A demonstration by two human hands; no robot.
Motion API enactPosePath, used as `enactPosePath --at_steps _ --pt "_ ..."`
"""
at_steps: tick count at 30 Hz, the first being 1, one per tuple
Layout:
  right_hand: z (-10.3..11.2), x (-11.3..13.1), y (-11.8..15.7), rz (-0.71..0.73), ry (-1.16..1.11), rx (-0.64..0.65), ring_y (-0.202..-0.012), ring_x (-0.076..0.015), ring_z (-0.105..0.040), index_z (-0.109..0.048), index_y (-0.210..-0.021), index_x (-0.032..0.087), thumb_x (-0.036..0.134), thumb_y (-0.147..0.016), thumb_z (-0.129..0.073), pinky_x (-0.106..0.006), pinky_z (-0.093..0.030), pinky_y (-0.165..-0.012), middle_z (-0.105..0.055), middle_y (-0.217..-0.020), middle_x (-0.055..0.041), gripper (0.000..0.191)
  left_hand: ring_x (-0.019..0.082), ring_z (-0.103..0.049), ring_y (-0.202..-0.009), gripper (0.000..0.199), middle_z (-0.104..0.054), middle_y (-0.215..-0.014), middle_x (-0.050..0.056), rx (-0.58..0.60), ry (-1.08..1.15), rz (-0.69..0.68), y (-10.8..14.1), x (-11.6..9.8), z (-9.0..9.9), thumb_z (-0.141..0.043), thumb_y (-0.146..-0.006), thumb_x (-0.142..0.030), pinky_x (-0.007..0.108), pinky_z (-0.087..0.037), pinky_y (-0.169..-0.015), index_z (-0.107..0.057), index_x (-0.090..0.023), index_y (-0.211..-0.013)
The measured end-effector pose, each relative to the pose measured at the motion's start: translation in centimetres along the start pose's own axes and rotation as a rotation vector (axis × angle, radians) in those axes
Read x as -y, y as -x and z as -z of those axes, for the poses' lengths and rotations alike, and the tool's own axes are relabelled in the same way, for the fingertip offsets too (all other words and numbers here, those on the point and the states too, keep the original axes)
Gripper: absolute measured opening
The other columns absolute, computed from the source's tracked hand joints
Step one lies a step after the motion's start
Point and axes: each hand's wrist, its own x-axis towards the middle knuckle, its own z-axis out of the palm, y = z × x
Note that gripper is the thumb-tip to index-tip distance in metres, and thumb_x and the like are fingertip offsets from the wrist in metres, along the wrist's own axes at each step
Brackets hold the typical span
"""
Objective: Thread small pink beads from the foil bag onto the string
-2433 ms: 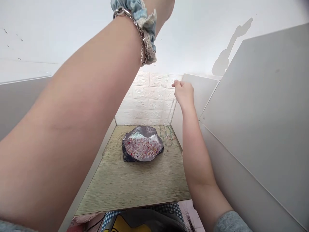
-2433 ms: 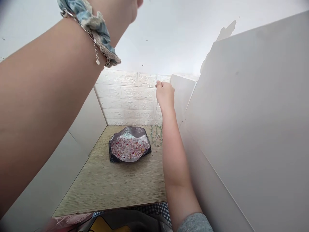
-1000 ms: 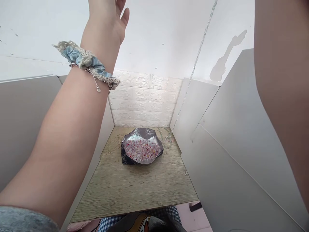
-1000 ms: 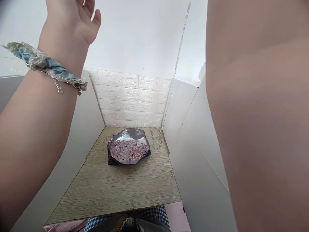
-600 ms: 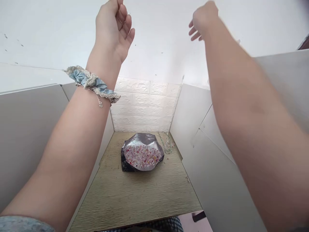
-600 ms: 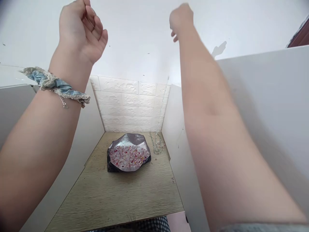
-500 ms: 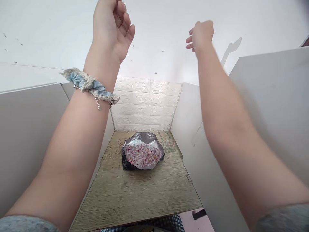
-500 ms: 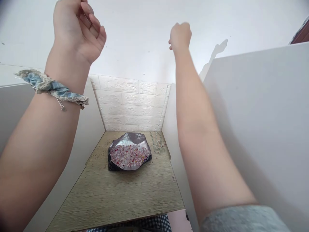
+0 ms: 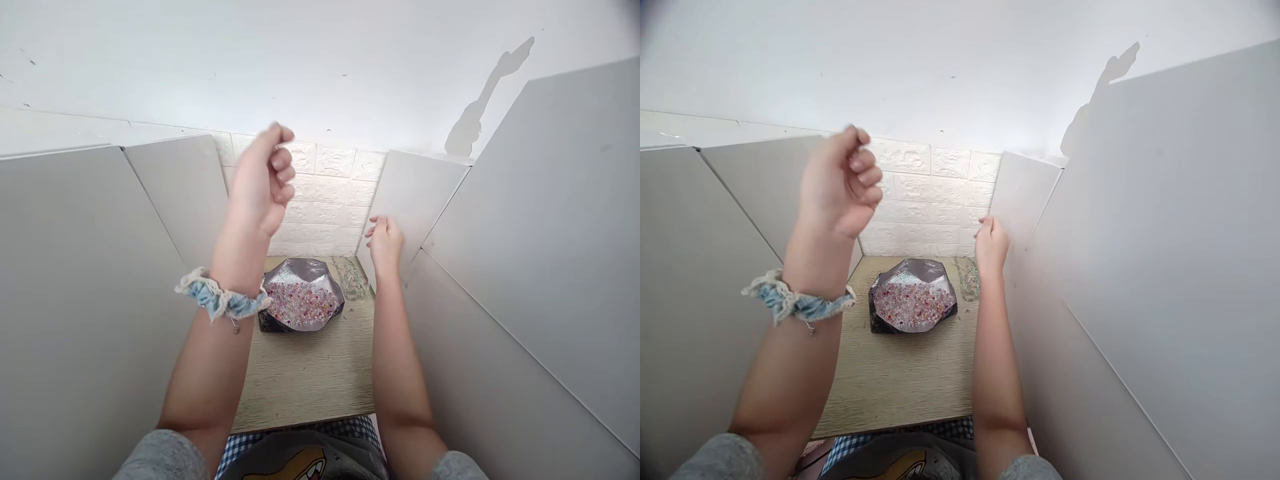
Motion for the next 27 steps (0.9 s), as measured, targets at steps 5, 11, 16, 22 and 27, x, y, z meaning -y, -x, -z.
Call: enactPosePath --at_steps 5,11,16,22,27 --pt "1.7 -2.1 5.3 -0.140 0.363 0.378 -0.095 -0.0195 -0.051 -0.050 -0.108 0.023 0.034 -0.083 -0.023 -0.029 -0.037 -0.077 -0.057 -0.102 -0.0079 0.038 0.000 -0.031 -0.042 0.014 -0.036 -0.062 -0.003 0.027 -0.129 0.229 3.4 3.9 1.6 -0.053 -0.070 -0.028 0.012 -0.008 -0.030 -0.050 -0.015 -0.070" --pt "3.4 -4.2 8.8 -0.246 0.640 0.720 -0.097 -0.0233 -0.051 -0.052 -0.111 0.023 0.016 -0.073 -0.034 -0.030 -0.037 -0.071 -0.056 -0.105 -0.0100 0.042 -0.001 -0.031 -0.044 0.020 -0.039 -0.075 -0.002 -0.033 -0.217 0.387 5.6 6.5 4.9 -0.056 -0.069 -0.033 0.011 -0.009 -0.029 -0.052 -0.015 -0.073" --pt "3.7 -3.7 8.9 -0.186 0.598 0.685 -0.069 -0.0174 -0.054 -0.043 -0.120 0.025 0.014 -0.070 -0.037 -0.025 -0.035 -0.054 -0.060 -0.082 -0.0064 0.051 0.000 -0.022 -0.040 0.019 -0.026 -0.061 -0.005 -0.060 -0.250 0.431 5.3 7.4 6.3 -0.053 -0.071 -0.033 0.011 -0.009 -0.031 -0.054 -0.015 -0.073" --pt "1.9 -1.0 8.1 -0.039 0.158 0.670 -0.071 -0.0144 -0.050 -0.059 -0.098 0.021 0.043 -0.080 -0.036 -0.025 -0.036 -0.063 -0.057 -0.074 -0.0018 0.036 0.002 -0.012 -0.038 0.021 -0.019 -0.050 -0.007 0.045 -0.372 0.600 5.9 8.5 6.6 -0.049 -0.074 -0.037 0.013 -0.008 -0.033 -0.053 -0.017 -0.072" --pt "-0.8 -0.6 8.2 -0.165 -0.298 0.822 -0.066 -0.0121 -0.049 -0.064 -0.081 0.016 0.052 -0.079 -0.032 -0.024 -0.038 -0.062 -0.056 -0.071 -0.0030 0.048 0.004 -0.023 -0.040 0.026 -0.028 -0.046 -0.005 0.254 -0.581 0.654 6.0 9.4 6.6 -0.046 -0.076 -0.038 0.016 -0.019 -0.038 -0.056 -0.015 -0.069"
